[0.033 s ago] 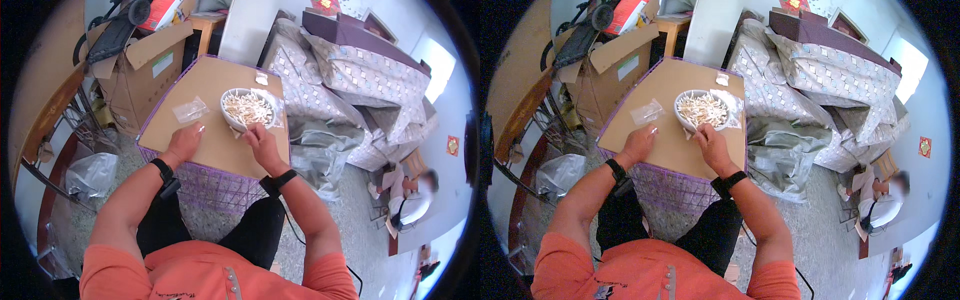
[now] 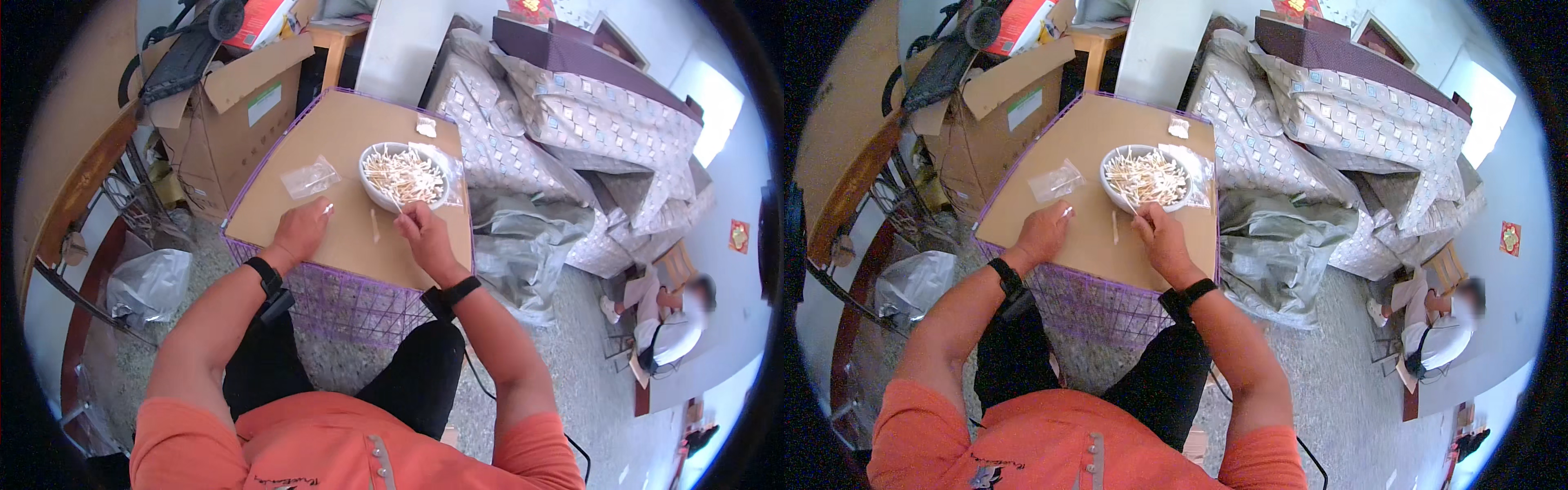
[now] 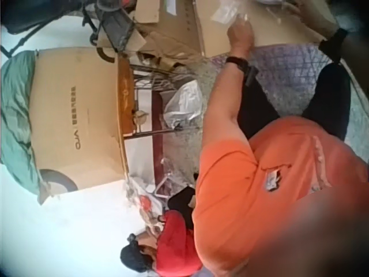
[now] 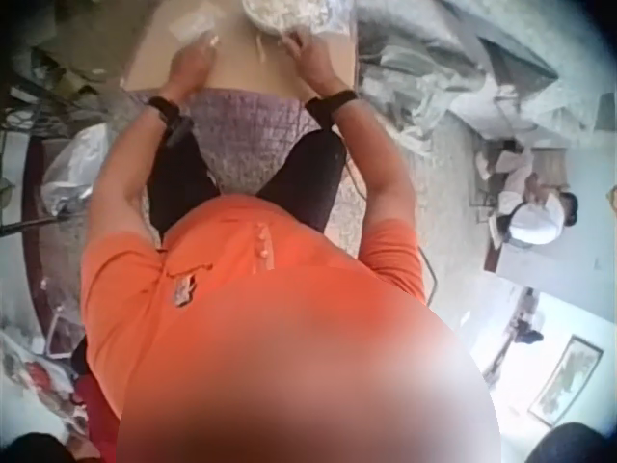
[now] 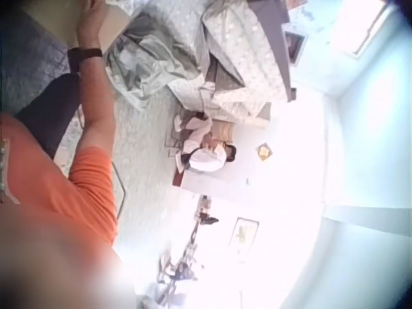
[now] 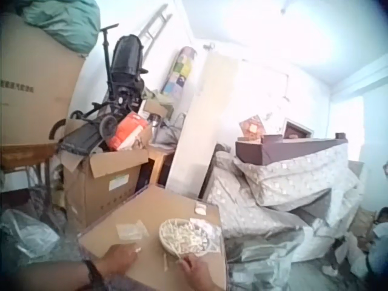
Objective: Packing cotton swabs into small plastic bags.
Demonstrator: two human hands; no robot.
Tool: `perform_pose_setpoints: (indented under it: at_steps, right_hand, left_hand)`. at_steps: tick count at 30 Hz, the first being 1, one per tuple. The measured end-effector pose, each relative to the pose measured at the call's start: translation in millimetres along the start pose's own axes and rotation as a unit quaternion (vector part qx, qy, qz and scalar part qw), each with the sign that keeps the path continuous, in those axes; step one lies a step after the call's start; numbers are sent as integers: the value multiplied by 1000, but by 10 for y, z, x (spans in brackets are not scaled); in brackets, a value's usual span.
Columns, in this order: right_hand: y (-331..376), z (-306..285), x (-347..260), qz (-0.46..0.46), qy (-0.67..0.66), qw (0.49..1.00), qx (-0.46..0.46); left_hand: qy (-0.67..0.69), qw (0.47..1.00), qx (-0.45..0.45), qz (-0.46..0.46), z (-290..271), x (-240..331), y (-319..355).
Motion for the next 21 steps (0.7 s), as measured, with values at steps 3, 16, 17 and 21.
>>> perform_pose_setpoints:
  at_steps: [3, 16, 17, 21]
  right_hand:
    - [67, 146, 134, 29, -15, 999, -9]
    - [317, 437, 240, 68, -65, 995, 13]
    - [338, 460, 247, 72, -64, 995, 14]
    - [345, 402, 153, 104, -117, 987, 35]
  left_hand:
    - [-5, 1000, -1, 1, -12, 21, 1]
    - [-33, 999, -30, -2, 42, 74, 31]
    - [-31, 999, -34, -2, 50, 42, 28]
    - [116, 992, 32, -24, -54, 2, -81]
Point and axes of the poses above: each hand's wrist, its own y-axis away from the middle knuckle, its own z-axis out of the palm, x = y × z, the point moved 8 cm from there along -y, towards the middle knuckle, and after that the axes turned 13 degrees about y, right-handed, at the moved point
